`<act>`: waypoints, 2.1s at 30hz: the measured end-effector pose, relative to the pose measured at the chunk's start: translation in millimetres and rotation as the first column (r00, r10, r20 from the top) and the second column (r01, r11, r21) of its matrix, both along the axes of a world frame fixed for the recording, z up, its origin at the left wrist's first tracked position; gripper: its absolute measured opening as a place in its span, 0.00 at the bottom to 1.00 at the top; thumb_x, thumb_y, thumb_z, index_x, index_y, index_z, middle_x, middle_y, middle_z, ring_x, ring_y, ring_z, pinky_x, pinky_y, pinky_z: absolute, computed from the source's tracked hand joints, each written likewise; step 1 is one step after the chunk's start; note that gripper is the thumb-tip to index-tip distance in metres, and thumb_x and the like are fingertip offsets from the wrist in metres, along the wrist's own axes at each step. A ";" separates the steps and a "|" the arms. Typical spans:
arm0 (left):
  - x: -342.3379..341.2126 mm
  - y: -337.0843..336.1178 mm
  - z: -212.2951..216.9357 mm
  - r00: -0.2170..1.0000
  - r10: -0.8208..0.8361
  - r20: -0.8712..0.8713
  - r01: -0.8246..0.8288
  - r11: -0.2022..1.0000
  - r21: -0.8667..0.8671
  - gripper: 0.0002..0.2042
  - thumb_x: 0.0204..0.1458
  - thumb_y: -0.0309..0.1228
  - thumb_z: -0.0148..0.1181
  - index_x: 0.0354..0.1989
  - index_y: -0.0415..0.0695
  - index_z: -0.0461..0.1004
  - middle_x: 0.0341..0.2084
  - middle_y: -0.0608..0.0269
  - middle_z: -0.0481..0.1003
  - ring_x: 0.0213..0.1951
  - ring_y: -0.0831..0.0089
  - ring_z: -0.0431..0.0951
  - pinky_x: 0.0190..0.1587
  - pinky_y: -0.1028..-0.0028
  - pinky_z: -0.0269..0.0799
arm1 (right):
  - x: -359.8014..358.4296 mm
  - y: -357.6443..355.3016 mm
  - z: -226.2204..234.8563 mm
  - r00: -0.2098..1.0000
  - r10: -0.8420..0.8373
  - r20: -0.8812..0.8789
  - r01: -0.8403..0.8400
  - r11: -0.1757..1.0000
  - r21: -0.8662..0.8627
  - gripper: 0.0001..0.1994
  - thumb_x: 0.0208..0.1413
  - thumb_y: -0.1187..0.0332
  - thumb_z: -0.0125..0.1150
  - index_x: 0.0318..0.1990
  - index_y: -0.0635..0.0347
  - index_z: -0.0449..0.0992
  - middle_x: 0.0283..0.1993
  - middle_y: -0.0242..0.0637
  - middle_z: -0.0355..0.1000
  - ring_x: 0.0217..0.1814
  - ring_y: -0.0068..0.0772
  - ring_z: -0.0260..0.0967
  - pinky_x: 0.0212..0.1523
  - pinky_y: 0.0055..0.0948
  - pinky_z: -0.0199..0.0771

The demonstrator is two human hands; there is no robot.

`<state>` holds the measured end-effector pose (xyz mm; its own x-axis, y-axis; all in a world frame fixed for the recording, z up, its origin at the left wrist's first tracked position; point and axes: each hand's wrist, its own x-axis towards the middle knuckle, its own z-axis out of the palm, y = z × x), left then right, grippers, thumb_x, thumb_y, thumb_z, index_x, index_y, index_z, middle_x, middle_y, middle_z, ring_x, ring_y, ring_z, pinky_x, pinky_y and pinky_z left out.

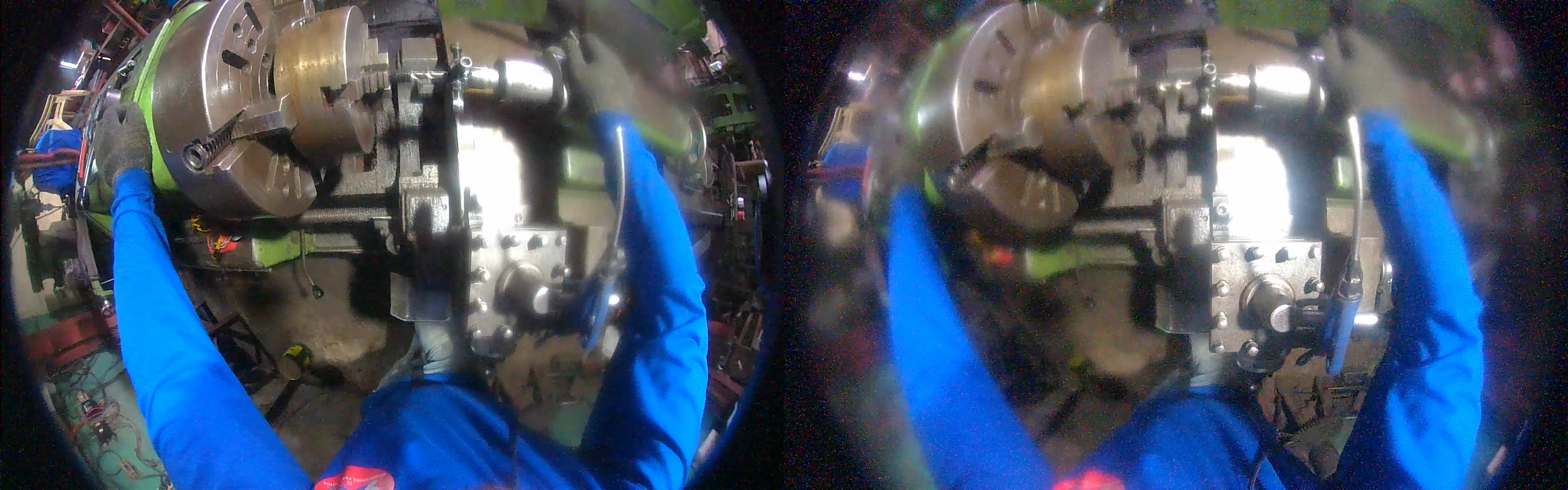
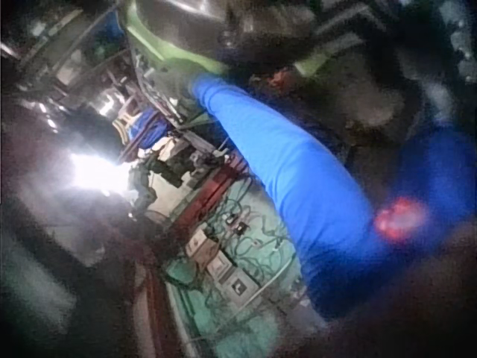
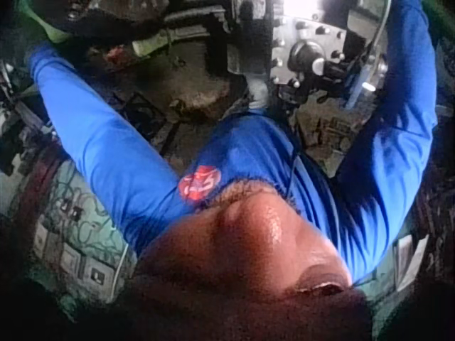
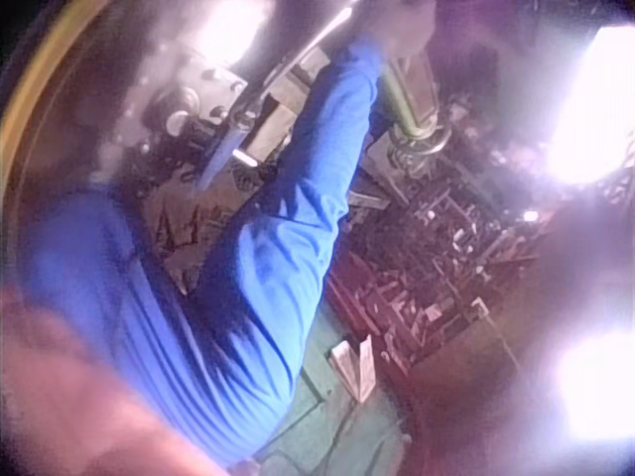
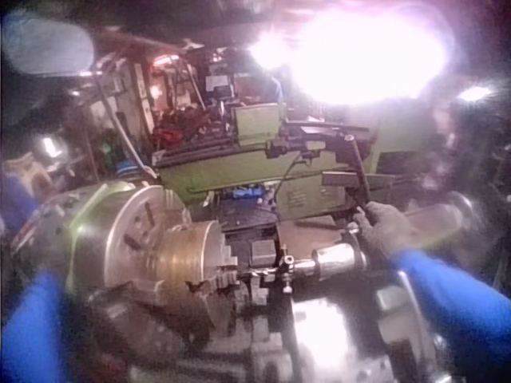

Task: The person operates a green industrial lathe, using a pneumatic tool to work on a metal component secured in the chuck. They adjust the tool's position and apply it to the rotating workpiece while monitoring the process.

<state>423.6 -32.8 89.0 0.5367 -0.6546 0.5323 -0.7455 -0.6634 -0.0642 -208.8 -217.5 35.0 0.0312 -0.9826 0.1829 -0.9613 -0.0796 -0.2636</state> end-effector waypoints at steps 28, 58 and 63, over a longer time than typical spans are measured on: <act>-7.6 -0.9 -3.5 0.999 0.032 0.018 -0.031 0.999 -0.021 0.23 0.58 0.51 0.49 0.49 0.46 0.78 0.50 0.43 0.76 0.54 0.47 0.75 0.56 0.51 0.69 | -0.2 1.3 14.0 0.999 -0.010 -0.041 0.013 0.997 0.081 0.30 0.65 0.40 0.47 0.58 0.55 0.75 0.56 0.50 0.76 0.59 0.55 0.72 0.57 0.46 0.70; -5.5 -7.6 -7.3 1.000 0.013 0.016 -0.011 0.996 -0.083 0.21 0.59 0.49 0.50 0.44 0.45 0.79 0.46 0.46 0.78 0.50 0.47 0.77 0.53 0.51 0.69 | -3.4 2.0 -1.4 1.000 0.022 0.018 -0.020 0.992 -0.124 0.23 0.64 0.46 0.50 0.48 0.56 0.77 0.47 0.50 0.78 0.51 0.56 0.74 0.50 0.49 0.72; 26.4 -4.7 -6.0 0.998 -0.036 -0.051 0.036 0.999 0.001 0.21 0.59 0.49 0.49 0.44 0.44 0.79 0.47 0.46 0.77 0.51 0.47 0.76 0.54 0.52 0.69 | -3.9 0.5 1.6 1.000 0.001 -0.008 -0.002 0.998 -0.069 0.22 0.64 0.45 0.50 0.48 0.52 0.78 0.46 0.49 0.78 0.51 0.56 0.74 0.50 0.50 0.72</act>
<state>449.9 -37.5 82.9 0.5392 -0.6751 0.5035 -0.7712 -0.6361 -0.0269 -212.7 -217.0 36.6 0.0347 -0.9676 0.2502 -0.9633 -0.0990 -0.2494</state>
